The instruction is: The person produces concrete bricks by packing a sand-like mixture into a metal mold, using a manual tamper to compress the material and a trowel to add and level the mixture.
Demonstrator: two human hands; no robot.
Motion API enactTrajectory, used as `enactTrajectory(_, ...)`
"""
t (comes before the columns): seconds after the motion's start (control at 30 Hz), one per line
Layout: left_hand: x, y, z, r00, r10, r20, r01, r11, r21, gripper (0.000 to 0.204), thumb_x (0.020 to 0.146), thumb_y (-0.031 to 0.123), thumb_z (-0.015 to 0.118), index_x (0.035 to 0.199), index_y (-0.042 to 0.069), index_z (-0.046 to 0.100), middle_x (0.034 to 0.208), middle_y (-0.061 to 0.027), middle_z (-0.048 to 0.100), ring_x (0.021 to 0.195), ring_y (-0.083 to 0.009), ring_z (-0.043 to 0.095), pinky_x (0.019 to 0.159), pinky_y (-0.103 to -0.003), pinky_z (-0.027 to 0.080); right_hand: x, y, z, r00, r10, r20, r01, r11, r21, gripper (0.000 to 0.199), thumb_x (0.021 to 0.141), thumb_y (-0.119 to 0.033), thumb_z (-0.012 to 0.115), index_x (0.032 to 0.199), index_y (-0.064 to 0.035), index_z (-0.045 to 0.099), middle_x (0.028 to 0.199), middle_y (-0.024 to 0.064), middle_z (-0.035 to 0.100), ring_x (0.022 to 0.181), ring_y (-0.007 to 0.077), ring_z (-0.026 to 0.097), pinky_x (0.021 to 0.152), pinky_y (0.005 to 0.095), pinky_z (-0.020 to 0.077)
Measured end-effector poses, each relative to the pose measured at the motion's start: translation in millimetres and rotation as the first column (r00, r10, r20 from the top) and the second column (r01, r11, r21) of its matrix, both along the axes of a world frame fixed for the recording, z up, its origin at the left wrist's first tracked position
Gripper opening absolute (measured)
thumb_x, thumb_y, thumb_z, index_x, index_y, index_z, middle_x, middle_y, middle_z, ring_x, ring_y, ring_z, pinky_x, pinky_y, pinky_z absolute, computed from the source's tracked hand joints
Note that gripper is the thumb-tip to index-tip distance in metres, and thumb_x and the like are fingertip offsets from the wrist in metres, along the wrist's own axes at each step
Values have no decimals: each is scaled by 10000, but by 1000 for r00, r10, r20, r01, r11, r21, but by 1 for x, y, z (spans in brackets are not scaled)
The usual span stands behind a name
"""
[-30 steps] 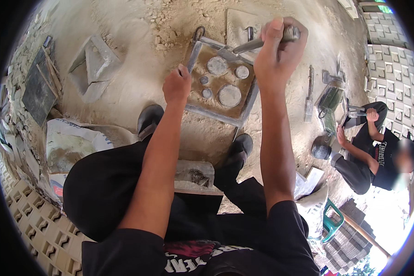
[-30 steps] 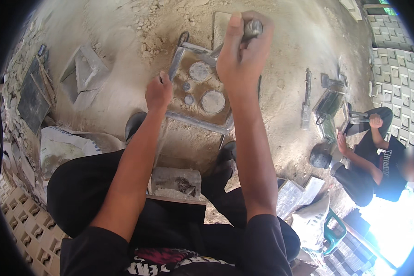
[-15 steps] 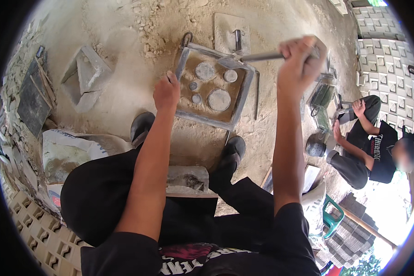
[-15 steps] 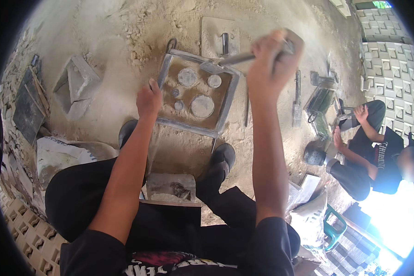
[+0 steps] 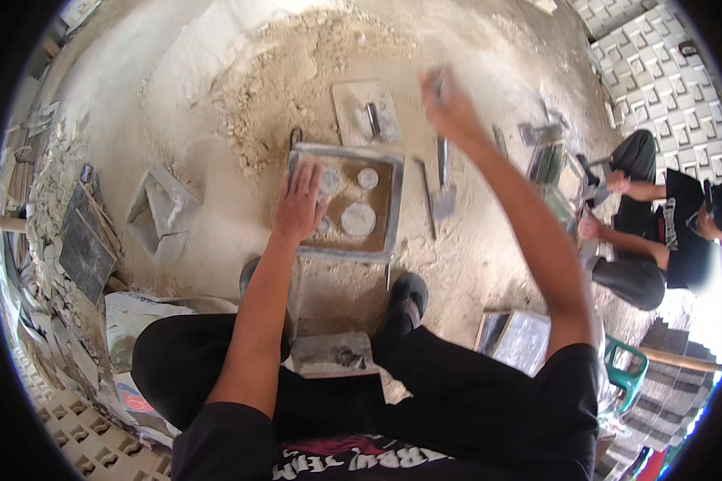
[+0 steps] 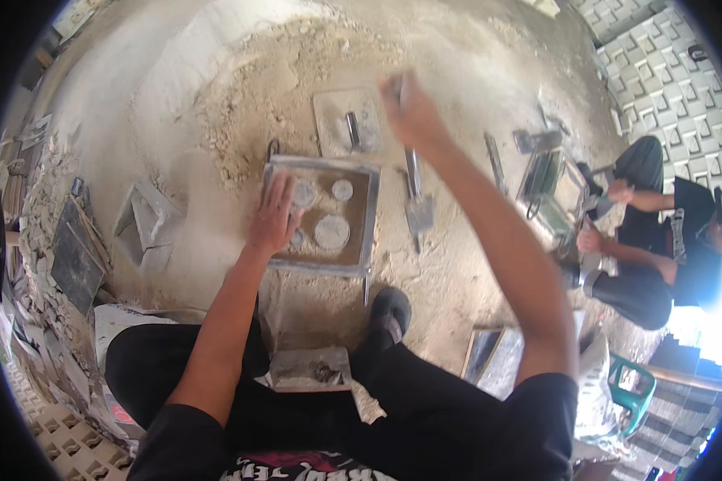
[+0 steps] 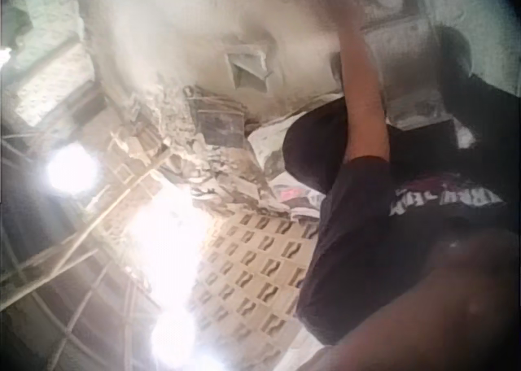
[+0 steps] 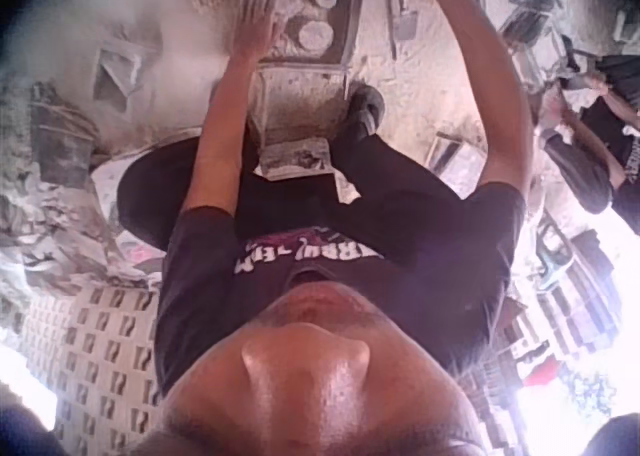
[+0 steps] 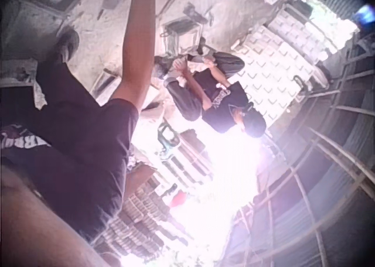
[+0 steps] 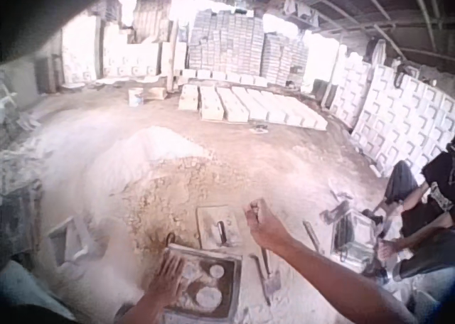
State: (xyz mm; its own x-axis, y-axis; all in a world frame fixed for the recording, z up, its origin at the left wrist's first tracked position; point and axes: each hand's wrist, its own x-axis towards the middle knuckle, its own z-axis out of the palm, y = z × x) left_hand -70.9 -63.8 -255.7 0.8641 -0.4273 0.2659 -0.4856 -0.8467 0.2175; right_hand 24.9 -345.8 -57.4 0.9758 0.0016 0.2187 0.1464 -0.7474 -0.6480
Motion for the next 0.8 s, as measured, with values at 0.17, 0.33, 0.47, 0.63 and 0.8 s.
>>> enactTrajectory(0.17,57,-36,20,981,-187,45,187,982,0,641,965,450,436,1468,74,309,1521,-157,303,1423,-296,259,1158,-488,180,-20,-42,-135,995,33,-90,-33,999,7,363,989,-367,484,1048,-11,444,881,260,624,853,471,606,718,499,469)
enactTrajectory(0.33,115,-50,20,940,-340,11,338,938,76,607,966,471,420,1421,71,382,1506,-157,338,1414,-294,280,1161,-475,180,12,-48,-179,958,42,-284,-29,998,49,403,996,-375,466,960,26,495,858,272,622,829,468,609,714,484,473)
enactTrajectory(0.47,130,-56,9,926,-345,-152,356,933,58,679,924,560,441,1388,64,426,1495,-134,365,1406,-253,304,1151,-448,221,55,-58,-221,969,-61,-241,13,980,-198,504,994,-406,444,831,51,578,868,280,635,836,460,611,738,483,476)
enactTrajectory(0.63,129,-53,22,931,-281,-231,259,958,-124,691,855,553,572,1316,46,487,1404,-151,464,1333,-308,397,1112,-435,301,90,-4,-190,876,-106,-470,143,989,42,557,926,-490,526,903,58,620,980,297,636,930,447,619,813,480,482)
enactTrajectory(0.8,135,-61,24,925,-280,-256,254,959,-129,684,829,550,621,1277,42,524,1313,-152,532,1283,-327,444,1094,-437,330,114,13,-259,875,-132,-465,129,991,-39,682,849,-599,579,1044,55,593,1018,297,637,982,434,622,839,471,486)
